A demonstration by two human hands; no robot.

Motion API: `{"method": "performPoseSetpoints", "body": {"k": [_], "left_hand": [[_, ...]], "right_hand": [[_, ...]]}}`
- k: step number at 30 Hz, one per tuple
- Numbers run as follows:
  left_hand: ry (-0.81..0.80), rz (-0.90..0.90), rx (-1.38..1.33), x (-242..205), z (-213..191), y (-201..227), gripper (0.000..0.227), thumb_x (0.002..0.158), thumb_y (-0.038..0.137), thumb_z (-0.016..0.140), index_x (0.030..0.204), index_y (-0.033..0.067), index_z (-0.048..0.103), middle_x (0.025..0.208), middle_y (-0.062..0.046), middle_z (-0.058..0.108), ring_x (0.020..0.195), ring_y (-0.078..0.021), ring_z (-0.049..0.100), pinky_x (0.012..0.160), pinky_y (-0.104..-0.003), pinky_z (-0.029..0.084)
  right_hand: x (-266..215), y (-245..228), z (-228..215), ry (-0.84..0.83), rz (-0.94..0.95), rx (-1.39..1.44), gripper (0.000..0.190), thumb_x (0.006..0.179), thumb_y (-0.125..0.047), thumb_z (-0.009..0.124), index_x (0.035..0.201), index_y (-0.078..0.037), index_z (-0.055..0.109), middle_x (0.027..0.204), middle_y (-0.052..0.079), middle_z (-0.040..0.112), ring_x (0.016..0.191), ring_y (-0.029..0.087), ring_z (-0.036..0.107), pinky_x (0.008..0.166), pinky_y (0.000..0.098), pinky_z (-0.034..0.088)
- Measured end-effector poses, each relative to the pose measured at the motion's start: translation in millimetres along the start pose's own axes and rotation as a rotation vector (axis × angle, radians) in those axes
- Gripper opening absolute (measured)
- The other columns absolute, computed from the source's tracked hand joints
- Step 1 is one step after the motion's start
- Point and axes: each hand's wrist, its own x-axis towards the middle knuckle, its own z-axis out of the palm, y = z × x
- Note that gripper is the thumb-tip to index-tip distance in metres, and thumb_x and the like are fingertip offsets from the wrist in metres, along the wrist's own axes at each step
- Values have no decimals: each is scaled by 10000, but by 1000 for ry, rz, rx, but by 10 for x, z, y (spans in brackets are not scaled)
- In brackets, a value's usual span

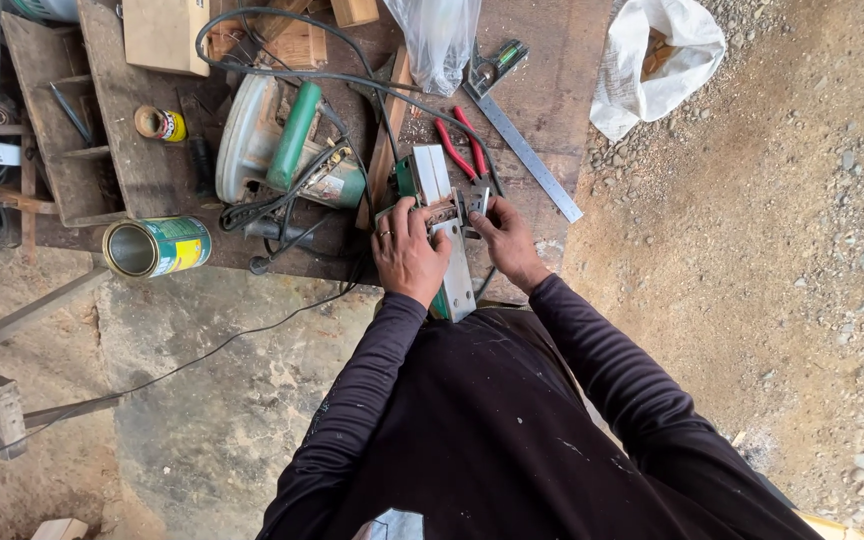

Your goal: The person adjusts the blade on a green electric wood planer at a workbench. They loosen fasteners with a wrench, reposition the metal sole plate and blade assembly, tighten the screws with a hex key, and slide a metal straightedge across the sole to check the blade setting.

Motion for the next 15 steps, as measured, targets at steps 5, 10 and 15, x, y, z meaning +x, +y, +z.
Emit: {"method": "performPoseSetpoints", "body": {"k": [5,10,15], "left_hand": [[102,31,13,-49,46,-11,371,799,287,738,1116,121,638,1340,-36,553,1222,-300,544,973,-493,453],[71,24,-15,-56,46,-23,375,811,282,752,1123,109,638,1282,-42,550,1189,-310,546,955,-496,461],[56,0,-58,-31,16,-5,342,792,268,751,1071,119,620,1207,-48,540,1149,-306,551,939,-490,467]], "right_hand": [[27,-83,40,-7,-74,-122,224,1022,-238,652,1093,-25,649,919,18,688,849,84,604,790,273,526],[25,-159,58,-3,-151,-251,222,1010,-227,659,1106,-26,656,877,27,706,804,87,633,743,274,525],[50,-157,54,-16,-192,-319,202,1013,-208,653,1119,-37,643,858,42,690,767,101,610,700,292,515]]}}
